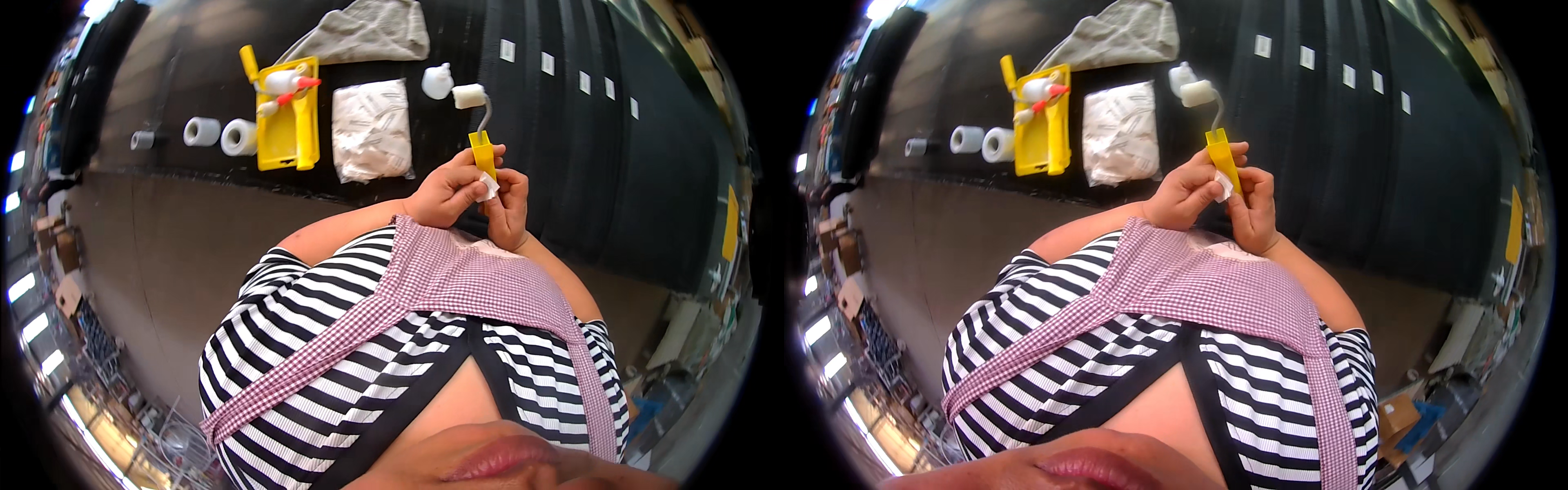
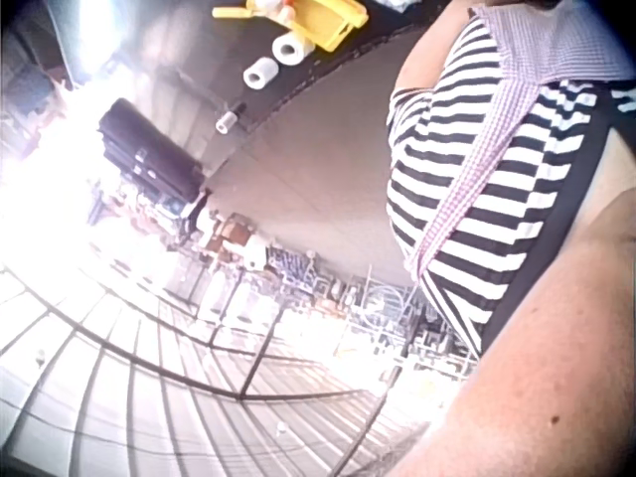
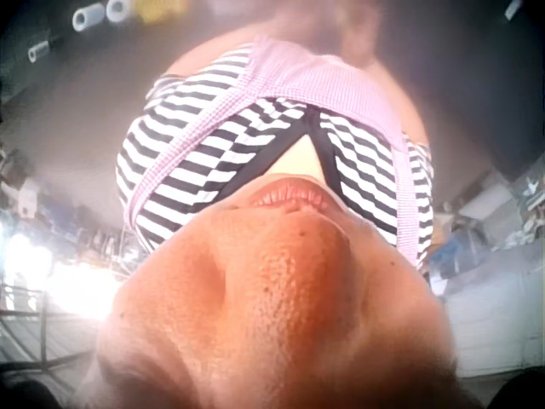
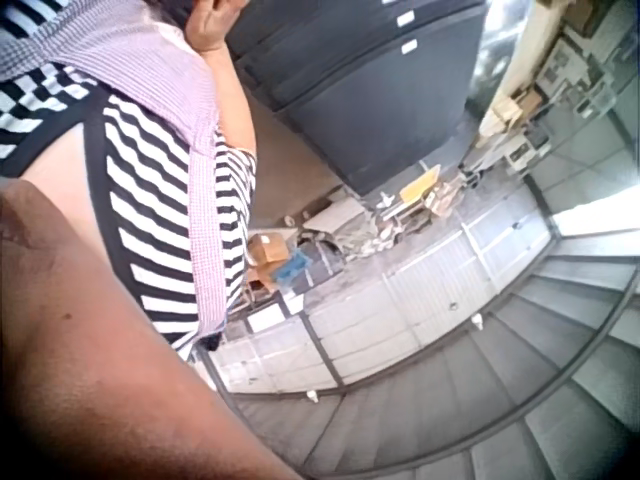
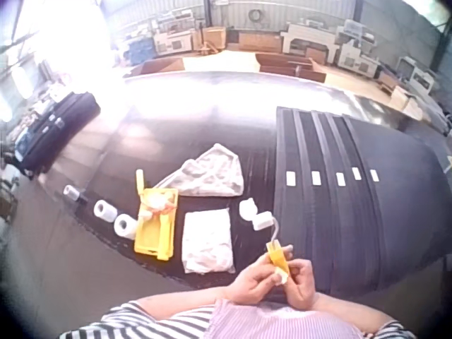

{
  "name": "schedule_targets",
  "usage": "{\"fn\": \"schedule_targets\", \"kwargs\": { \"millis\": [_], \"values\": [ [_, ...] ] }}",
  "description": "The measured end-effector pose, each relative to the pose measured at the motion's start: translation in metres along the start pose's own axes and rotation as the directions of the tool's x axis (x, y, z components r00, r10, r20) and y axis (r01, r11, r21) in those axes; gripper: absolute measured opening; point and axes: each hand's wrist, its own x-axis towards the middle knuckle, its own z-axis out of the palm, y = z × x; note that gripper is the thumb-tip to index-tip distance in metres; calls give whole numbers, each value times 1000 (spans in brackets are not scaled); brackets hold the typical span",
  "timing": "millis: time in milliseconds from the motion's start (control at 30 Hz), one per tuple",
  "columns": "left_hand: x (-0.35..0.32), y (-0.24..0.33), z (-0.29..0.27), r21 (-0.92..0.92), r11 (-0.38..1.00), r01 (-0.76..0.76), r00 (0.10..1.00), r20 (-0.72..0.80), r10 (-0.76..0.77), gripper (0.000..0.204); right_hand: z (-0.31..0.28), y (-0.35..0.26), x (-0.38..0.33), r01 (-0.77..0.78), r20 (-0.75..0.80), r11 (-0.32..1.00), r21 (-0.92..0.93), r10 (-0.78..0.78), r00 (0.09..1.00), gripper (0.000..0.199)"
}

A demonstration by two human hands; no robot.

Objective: The person applies liquid adhesive to small rectangular tabs, presses them onto a large black mat, and uses a roller to secure them before stacking the mats.

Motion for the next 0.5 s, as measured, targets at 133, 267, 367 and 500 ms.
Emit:
{"fn": "schedule_targets", "kwargs": {
  "millis": [133,267,367,500],
  "values": [
    [-26,8,-22,169,985,11,998,-68,0,20,28,-14,26,89,235,992,-88,-66,970,41],
    [-58,26,-46,203,952,230,958,-218,-185,19,41,-20,41,-330,487,944,6,286,825,36],
    [-76,20,-67,197,945,260,920,-348,-181,17,49,-21,41,-432,528,898,76,332,782,32],
    [-85,11,-78,125,954,272,937,-259,-233,20,57,-8,39,-414,541,904,105,297,787,32]
  ]
}}
